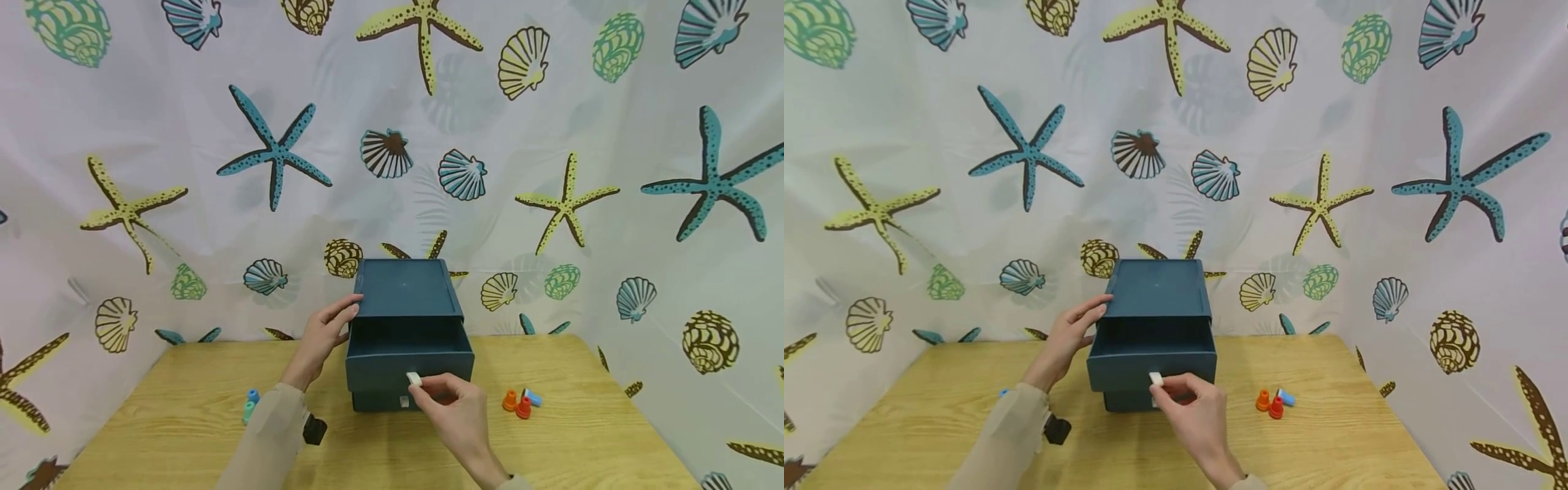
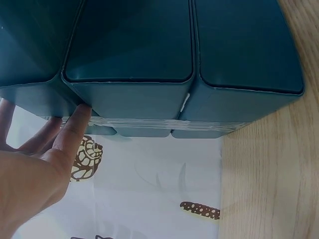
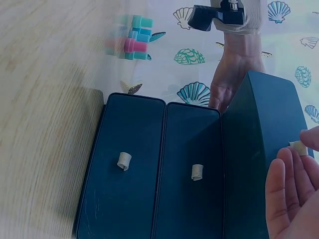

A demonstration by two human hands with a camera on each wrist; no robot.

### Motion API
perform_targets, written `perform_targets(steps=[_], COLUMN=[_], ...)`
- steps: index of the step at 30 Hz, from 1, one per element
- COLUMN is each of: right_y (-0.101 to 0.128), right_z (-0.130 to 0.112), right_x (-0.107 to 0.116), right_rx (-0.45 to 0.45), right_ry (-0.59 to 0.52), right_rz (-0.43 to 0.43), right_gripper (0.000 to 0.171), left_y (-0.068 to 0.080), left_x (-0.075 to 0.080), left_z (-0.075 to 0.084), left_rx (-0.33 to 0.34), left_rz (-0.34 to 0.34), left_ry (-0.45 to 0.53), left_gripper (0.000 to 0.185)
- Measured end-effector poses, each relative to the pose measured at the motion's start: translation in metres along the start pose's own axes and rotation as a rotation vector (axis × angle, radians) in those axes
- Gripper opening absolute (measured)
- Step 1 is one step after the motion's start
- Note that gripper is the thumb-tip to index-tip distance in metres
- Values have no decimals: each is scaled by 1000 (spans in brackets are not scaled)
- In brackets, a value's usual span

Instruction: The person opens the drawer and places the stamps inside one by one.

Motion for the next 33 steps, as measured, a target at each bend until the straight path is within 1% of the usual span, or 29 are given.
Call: perform_targets(steps=[14,20,26,33], right_y=[2,3,3,4], right_z=[-2,-2,0,6], right_x=[1,3,10,23], right_rx=[-30,-29,-26,-51], right_ry=[8,14,31,31], right_rz=[-5,-9,4,29], right_gripper=[10,14,15,10], left_y=[-1,-1,-2,-3], left_x=[1,3,4,5], left_z=[1,2,1,1], left_rx=[-5,3,-4,6], left_rz=[-5,-9,-25,-35], left_ry=[-9,-19,-26,-23], left_gripper=[52,53,53,54])
Point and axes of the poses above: each hand's wrist, its own y-axis away from the middle knuckle, its own x-axis out of the back of the hand, z = x × y, the point moved 2 cm from there along -y, towards the middle knuckle, and after that the axes turned 15 degrees about x, right-handed, at the moved point
